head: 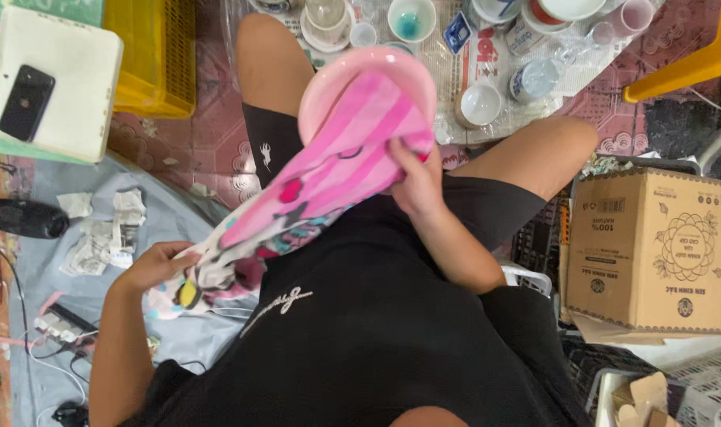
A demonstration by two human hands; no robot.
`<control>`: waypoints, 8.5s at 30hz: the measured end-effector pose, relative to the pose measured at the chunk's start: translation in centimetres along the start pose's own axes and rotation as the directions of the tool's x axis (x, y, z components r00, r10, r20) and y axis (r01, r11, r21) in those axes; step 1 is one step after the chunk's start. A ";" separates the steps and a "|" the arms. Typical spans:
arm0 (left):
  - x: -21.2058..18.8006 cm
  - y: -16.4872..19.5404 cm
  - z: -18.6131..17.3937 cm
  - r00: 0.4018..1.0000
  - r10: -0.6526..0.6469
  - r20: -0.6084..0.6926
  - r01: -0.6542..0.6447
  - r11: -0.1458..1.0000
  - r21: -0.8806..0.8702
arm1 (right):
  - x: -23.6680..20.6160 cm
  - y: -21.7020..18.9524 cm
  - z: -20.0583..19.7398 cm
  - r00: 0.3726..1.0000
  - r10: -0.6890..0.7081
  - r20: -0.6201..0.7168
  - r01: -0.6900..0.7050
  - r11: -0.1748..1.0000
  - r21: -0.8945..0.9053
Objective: The person sits on the floor and wipes various ceramic dishes, including bowls and cups, using a pink patterned cloth. They handle each item individually, wiping the exterior and interior surfaces before placing them back on the floor.
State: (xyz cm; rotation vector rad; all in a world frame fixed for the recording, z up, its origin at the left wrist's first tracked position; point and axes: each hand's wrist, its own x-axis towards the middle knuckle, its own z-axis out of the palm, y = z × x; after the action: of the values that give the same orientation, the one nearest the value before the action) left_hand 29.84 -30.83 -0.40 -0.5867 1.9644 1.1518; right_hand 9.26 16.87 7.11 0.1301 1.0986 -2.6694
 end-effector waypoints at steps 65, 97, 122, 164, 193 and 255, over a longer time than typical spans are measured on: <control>3.5 27.0 11.5 0.754 0.595 -0.278 -0.656 0.662 -0.363 | -0.7 7.5 -10.5 0.899 0.334 0.284 -0.343 0.939 -0.019; 1.8 30.2 16.2 0.542 0.836 -0.087 -0.426 0.362 0.829 | 0.8 10.1 -8.5 0.902 0.336 0.271 -0.288 0.936 -0.202; 1.6 26.3 9.6 0.296 0.948 -0.113 -0.788 0.309 0.533 | -1.0 7.5 -6.7 0.896 0.197 0.398 0.113 0.767 -0.632; 3.7 29.7 6.7 0.206 0.890 -0.407 -0.698 0.425 0.577 | 2.7 9.9 -5.5 0.798 0.497 0.341 -0.342 0.840 -0.421; 2.6 29.8 12.7 0.612 0.790 0.020 -0.584 0.436 0.685 | 2.0 15.0 -9.9 0.780 0.592 0.202 -0.505 0.786 -0.356; 0.7 22.4 12.9 0.330 0.795 -0.509 -0.822 0.507 0.259 | 1.3 6.8 -2.1 0.806 0.352 0.476 -0.183 0.913 -0.366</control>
State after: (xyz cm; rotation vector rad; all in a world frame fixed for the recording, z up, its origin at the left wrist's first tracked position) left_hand 18.69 -8.68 6.83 0.1775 2.9409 1.7647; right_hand 9.79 13.44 0.79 -0.4570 1.1677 -2.0533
